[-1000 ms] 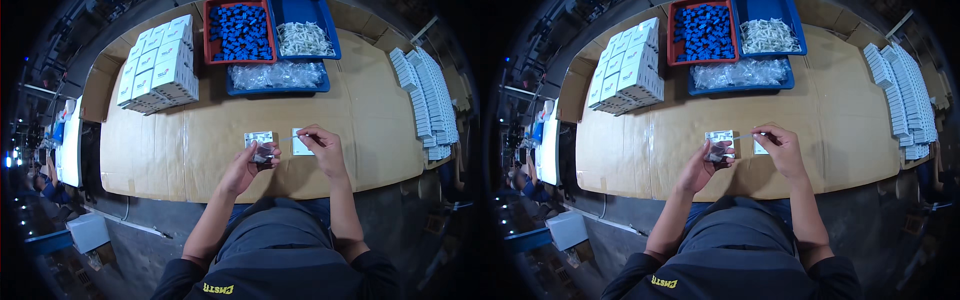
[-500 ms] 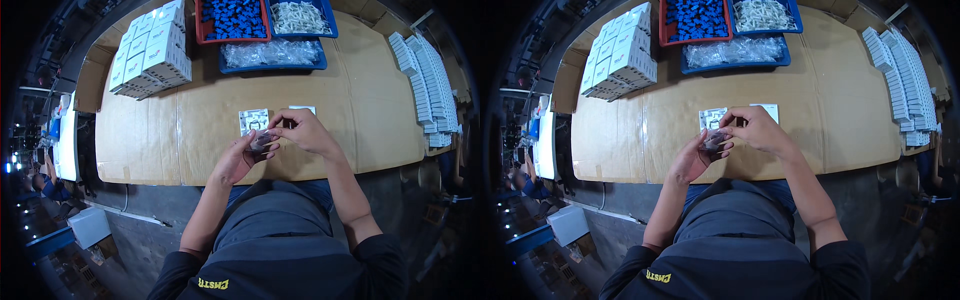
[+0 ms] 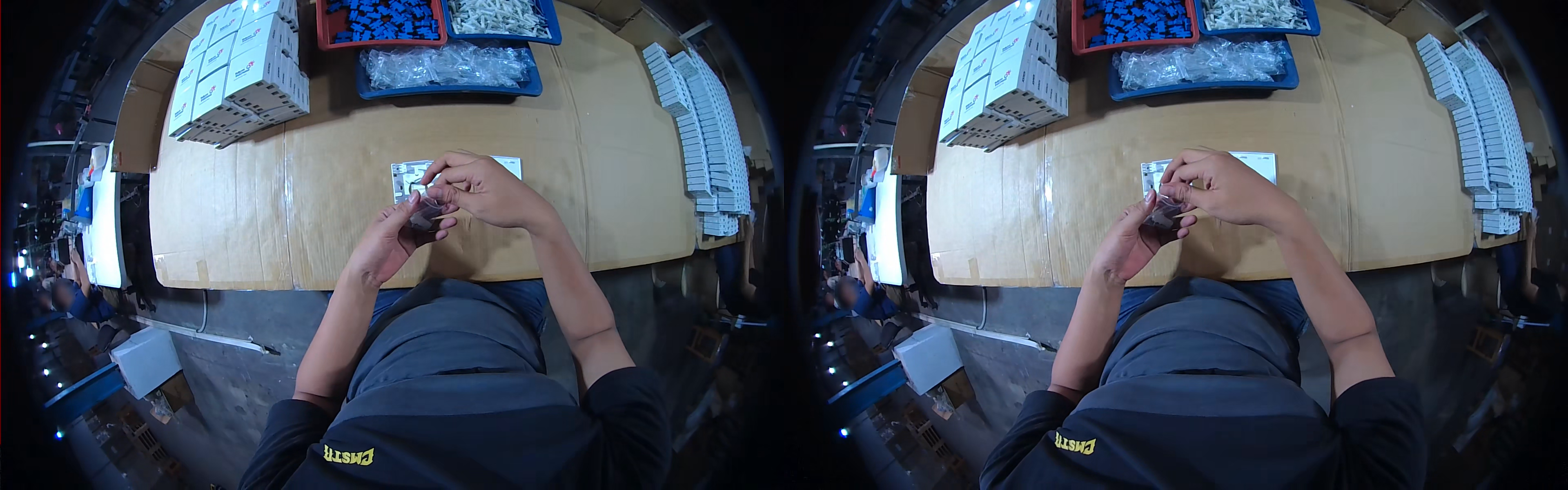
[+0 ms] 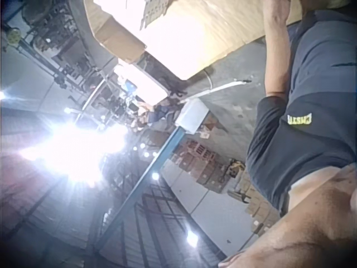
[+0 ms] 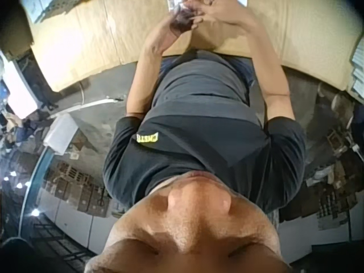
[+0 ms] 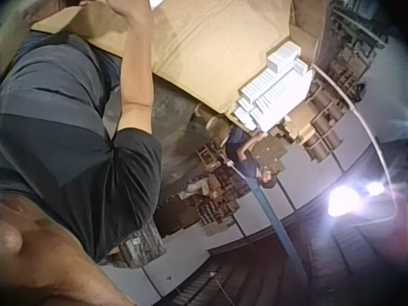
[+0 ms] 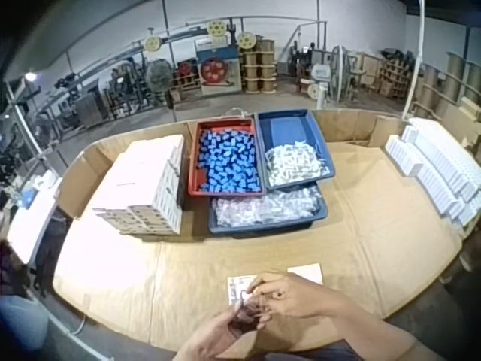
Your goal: The person removes a box from a stack, takes out a white plastic component, and places it on the table. They then retrieve a small bag of screws and a blue connector, inserting them into the component before closing it and setting the assembled unit aside.
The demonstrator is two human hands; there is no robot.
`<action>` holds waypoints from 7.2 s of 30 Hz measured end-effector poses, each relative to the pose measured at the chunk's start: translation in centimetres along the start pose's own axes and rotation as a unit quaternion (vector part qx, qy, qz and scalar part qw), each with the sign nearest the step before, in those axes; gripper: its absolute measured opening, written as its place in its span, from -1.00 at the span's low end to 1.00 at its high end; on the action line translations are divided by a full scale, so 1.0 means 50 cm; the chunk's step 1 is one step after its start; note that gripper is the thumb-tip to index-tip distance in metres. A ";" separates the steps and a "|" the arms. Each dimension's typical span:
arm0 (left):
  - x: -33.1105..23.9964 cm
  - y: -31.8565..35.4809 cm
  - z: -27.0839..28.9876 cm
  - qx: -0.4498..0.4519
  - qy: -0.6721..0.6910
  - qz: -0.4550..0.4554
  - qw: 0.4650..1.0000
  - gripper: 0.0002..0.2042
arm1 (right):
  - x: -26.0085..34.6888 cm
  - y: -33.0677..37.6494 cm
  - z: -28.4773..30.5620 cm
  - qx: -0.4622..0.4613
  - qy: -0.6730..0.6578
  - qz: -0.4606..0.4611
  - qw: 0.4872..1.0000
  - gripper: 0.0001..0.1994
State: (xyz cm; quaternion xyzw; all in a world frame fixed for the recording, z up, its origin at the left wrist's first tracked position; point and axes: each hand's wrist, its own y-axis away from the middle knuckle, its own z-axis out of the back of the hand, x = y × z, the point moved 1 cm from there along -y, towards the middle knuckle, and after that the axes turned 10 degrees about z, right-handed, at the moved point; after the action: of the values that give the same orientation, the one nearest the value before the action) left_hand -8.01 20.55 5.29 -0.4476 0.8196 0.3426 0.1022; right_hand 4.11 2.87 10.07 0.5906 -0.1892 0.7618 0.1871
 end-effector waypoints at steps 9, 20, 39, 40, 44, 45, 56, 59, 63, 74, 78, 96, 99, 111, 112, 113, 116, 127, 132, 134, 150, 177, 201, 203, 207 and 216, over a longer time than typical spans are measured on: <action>0.000 0.002 -0.004 0.054 0.024 -0.022 0.998 -0.55 | -0.004 -0.007 0.014 0.060 0.009 -0.027 0.998 -0.86; 0.004 -0.011 0.001 -0.122 -0.322 -0.064 0.937 -0.66 | -0.013 -0.006 0.027 0.045 -0.008 -0.055 0.997 -0.82; -0.020 -0.001 -0.023 -0.202 -0.452 -0.233 0.837 -0.77 | -0.018 0.011 -0.070 -0.243 -0.114 0.044 0.962 -0.66; -0.016 -0.005 -0.032 -0.203 -0.453 -0.234 0.836 -0.77 | -0.017 0.012 -0.073 -0.247 -0.127 0.027 0.960 -0.66; -0.004 -0.012 -0.034 -0.222 -0.243 -0.267 0.906 -0.83 | -0.021 0.015 -0.079 -0.262 -0.136 0.022 0.955 -0.66; -0.003 -0.013 -0.028 -0.216 -0.219 -0.268 0.913 -0.81 | -0.021 0.017 -0.078 -0.264 -0.136 0.025 0.955 -0.66; -0.011 -0.007 -0.039 -0.226 -0.205 -0.323 0.896 -0.83 | -0.032 0.017 -0.072 -0.278 -0.245 -0.003 0.929 -0.87; -0.009 -0.009 -0.031 -0.213 -0.185 -0.319 0.905 -0.82 | -0.034 0.015 -0.070 -0.276 -0.230 -0.002 0.933 -0.84; -0.010 -0.007 -0.030 -0.217 -0.171 -0.308 0.910 -0.81 | -0.032 0.018 -0.065 -0.275 -0.230 0.002 0.934 -0.85; -0.009 -0.004 -0.022 -0.209 -0.198 -0.310 0.906 -0.81 | -0.033 0.023 -0.052 -0.235 -0.249 0.020 0.939 -0.87; -0.011 -0.003 -0.029 -0.193 -0.208 -0.314 0.906 -0.85 | -0.027 0.025 -0.049 -0.235 -0.251 0.022 0.939 -0.88; -0.016 0.001 -0.040 -0.151 -0.257 -0.274 0.914 -0.90 | -0.036 0.041 -0.050 -0.215 -0.275 0.013 0.937 -0.91; -0.014 -0.001 -0.036 -0.161 -0.241 -0.274 0.917 -0.91 | -0.036 0.042 -0.049 -0.217 -0.296 -0.013 0.930 -0.89; -0.013 -0.004 -0.032 -0.174 -0.304 -0.302 0.887 -0.89 | -0.038 0.038 -0.054 -0.214 -0.248 0.004 0.945 -0.92; -0.012 -0.005 -0.031 -0.174 -0.304 -0.302 0.887 -0.89 | -0.038 0.038 -0.057 -0.218 -0.255 0.004 0.942 -0.92; -0.012 -0.006 -0.031 -0.175 -0.305 -0.305 0.885 -0.88 | -0.039 0.037 -0.058 -0.222 -0.262 0.004 0.939 -0.91; -0.012 -0.005 -0.033 -0.172 -0.300 -0.288 0.893 -0.88 | -0.032 0.036 -0.060 -0.211 -0.251 -0.006 0.945 -0.90; -0.012 -0.010 -0.027 -0.160 -0.286 -0.274 0.904 -0.88 | -0.030 0.037 -0.061 -0.209 -0.188 -0.015 0.960 -0.91; -0.011 -0.010 -0.018 -0.162 -0.321 -0.273 0.892 -0.89 | -0.037 0.039 -0.068 -0.198 -0.160 -0.009 0.967 -0.92; -0.013 -0.008 -0.022 -0.165 -0.332 -0.275 0.887 -0.89 | -0.043 0.042 -0.071 -0.198 -0.153 0.012 0.968 -0.91; -0.005 -0.014 0.040 -0.065 -0.016 -0.030 0.997 -0.77 | -0.017 0.038 -0.027 -0.149 -0.054 0.133 0.978 -0.87; -0.023 -0.013 0.005 -0.134 -0.229 -0.131 0.955 -0.73 | -0.043 0.033 -0.066 -0.220 -0.172 -0.035 0.960 -0.64; -0.015 -0.016 0.009 -0.156 -0.242 -0.155 0.945 -0.72 | -0.054 0.035 -0.074 -0.192 -0.187 -0.041 0.962 -0.59; -0.020 -0.012 0.009 -0.147 -0.252 -0.126 0.948 -0.72 | -0.055 0.036 -0.073 -0.203 -0.194 -0.045 0.959 -0.62; -0.029 -0.009 0.006 -0.125 -0.259 -0.150 0.946 -0.71 | -0.064 0.037 -0.080 -0.231 -0.223 -0.062 0.945 -0.66; -0.019 -0.017 0.005 -0.148 -0.255 -0.146 0.945 -0.63 | -0.058 0.031 -0.082 -0.223 -0.225 -0.048 0.947 -0.66</action>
State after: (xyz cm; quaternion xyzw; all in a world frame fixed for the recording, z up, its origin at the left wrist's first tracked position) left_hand -6.81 21.01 5.14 -0.4699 0.6324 0.5438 0.2889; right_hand 0.59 3.43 6.23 0.6985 -0.3629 0.5373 0.3029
